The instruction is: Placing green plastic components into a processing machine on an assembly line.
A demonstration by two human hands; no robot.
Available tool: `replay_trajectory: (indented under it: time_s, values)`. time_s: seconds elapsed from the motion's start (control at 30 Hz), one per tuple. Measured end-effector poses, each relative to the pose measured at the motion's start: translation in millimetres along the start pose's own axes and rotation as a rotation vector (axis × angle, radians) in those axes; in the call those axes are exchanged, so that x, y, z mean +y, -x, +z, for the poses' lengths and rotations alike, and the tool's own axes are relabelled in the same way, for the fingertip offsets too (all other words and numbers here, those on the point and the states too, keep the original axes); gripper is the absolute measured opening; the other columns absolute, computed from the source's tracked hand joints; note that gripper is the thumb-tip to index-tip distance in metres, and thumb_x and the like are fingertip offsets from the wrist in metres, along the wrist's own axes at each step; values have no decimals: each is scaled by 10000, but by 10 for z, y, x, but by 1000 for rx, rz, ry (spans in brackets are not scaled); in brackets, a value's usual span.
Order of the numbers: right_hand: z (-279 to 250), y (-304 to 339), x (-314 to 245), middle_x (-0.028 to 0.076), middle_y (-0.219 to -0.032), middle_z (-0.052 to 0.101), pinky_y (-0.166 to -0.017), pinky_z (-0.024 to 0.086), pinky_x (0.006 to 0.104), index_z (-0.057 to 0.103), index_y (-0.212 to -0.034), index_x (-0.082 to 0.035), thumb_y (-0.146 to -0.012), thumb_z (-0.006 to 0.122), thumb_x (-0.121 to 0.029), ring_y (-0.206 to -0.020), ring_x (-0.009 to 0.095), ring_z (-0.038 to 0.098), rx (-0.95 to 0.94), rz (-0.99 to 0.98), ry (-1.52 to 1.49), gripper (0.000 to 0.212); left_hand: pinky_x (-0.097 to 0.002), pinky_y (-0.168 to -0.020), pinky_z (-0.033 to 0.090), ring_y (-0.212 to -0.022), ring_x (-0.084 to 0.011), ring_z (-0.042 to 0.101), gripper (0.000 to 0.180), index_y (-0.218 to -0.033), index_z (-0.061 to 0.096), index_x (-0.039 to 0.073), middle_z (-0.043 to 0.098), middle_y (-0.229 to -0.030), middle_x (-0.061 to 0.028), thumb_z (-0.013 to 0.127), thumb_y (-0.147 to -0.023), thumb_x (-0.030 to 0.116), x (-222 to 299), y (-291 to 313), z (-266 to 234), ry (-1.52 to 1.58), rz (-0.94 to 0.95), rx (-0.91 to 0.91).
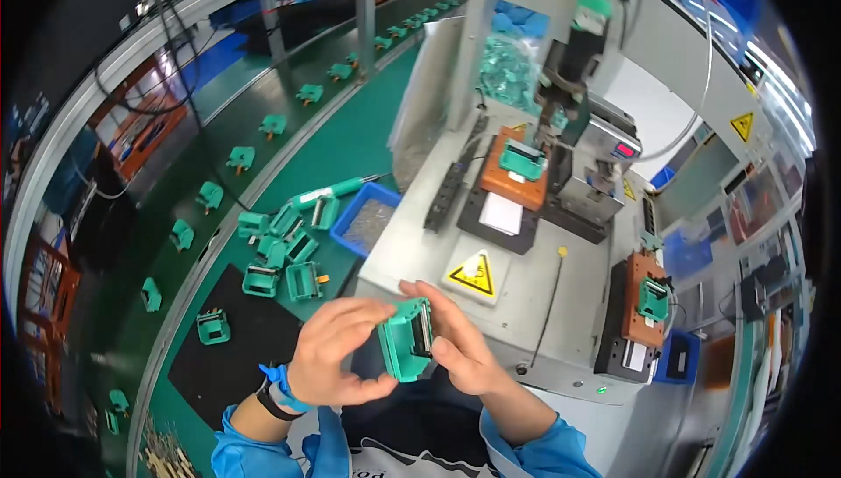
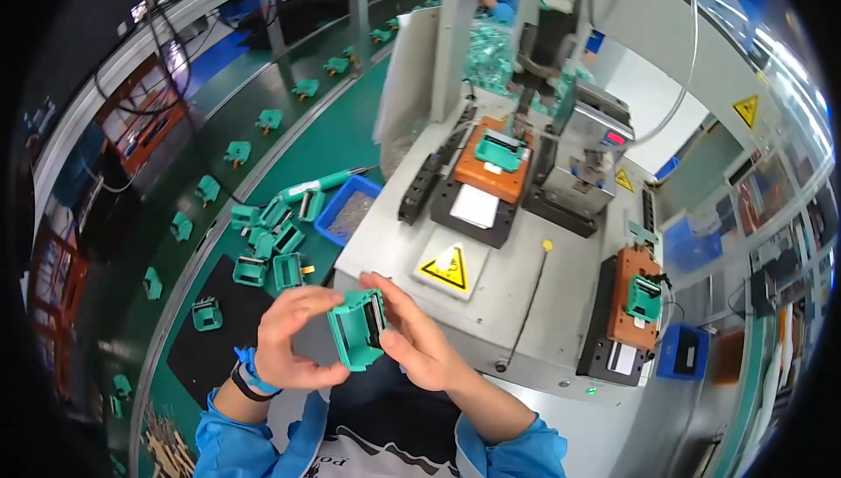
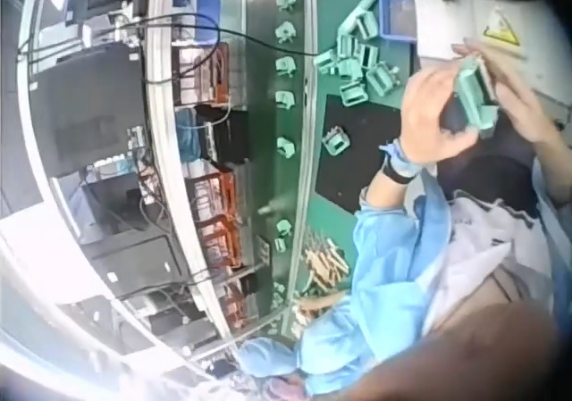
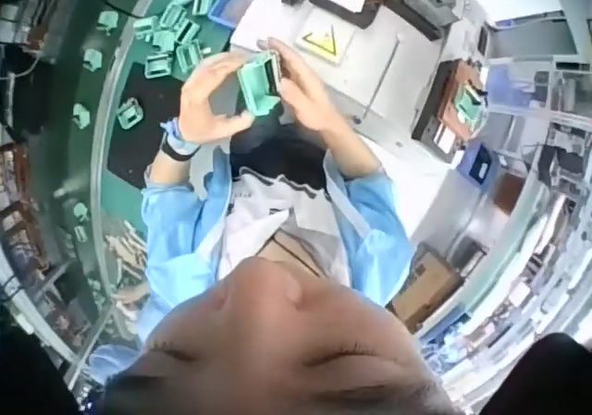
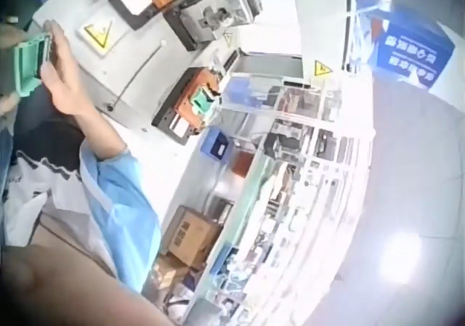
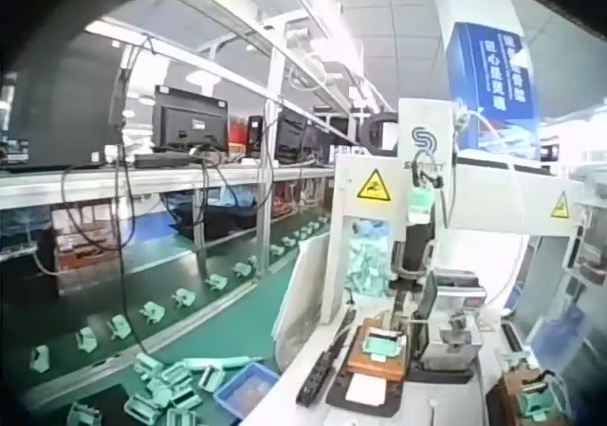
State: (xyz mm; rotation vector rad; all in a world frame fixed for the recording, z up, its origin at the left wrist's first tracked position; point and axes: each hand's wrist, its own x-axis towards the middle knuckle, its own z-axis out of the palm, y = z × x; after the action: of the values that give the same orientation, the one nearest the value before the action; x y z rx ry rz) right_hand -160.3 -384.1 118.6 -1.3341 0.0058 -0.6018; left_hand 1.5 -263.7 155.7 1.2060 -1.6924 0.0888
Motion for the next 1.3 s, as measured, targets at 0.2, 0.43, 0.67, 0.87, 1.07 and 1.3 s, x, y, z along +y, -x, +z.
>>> replay_trajectory:
  time_s: [0.2, 0.43, 0.67, 0.87, 1.07, 1.3]
  values:
    - [-352, 341, -42, 95, -1062, 591, -837, 460, 303, 470, -1203, 24, -904, 574, -137, -971, 136, 559, 118, 150, -127, 356, -376, -712, 512, -859, -325, 607, 637, -1123, 454, 87, 616, -1084, -144, 798, -589, 134, 217, -110, 464, 10, 68, -23]
    - [-723, 701, -104, 143, -1053, 606, -825, 471, 324, 517, -960, -7, -856, 635, -49, -959, 173, 572, 267, -76, -148, 162, -351, -721, 497, -937, -268, 587, 417, -916, 575, 87, 603, -1095, -71, 793, -570, 167, 214, -326, 791, 28, 131, -117]
    - [-1030, 946, -381, 148, -1014, 601, -810, 467, 314, 540, -965, 2, -841, 616, -23, -918, 180, 574, 557, -258, 213, 147, -371, -746, 429, -846, -296, 518, 436, -1048, 573, -4, 572, -934, -130, 738, -686, 174, -181, -778, 680, -159, -243, -50]
    - [-1091, 1010, -364, 124, -962, 594, -797, 460, 298, 552, -969, 24, -829, 615, 4, -883, 168, 568, 634, -213, 327, 154, -368, -676, 416, -726, -272, 522, 191, -754, 594, 40, 573, -717, -84, 634, -810, 218, -575, -908, 909, -118, -311, -170]
    - [-1033, 864, -511, 123, -954, 579, -819, 440, 300, 541, -966, 23, -843, 595, -6, -894, 174, 550, 646, -217, 411, 138, -380, -586, 436, -611, -286, 561, 289, -662, 576, 27, 575, -629, -125, 650, -795, 272, -684, -975, 970, -74, -355, -194]
    - [-893, 108, -757, 146, -988, 584, -799, 463, 297, 503, -995, 7, -885, 536, -51, -892, 171, 565, 521, -473, 543, 129, -381, -527, 403, -564, -284, 530, 213, -669, 527, 7, 533, -604, -137, 594, -772, 181, -738, -1110, 926, -22, -356, -113]
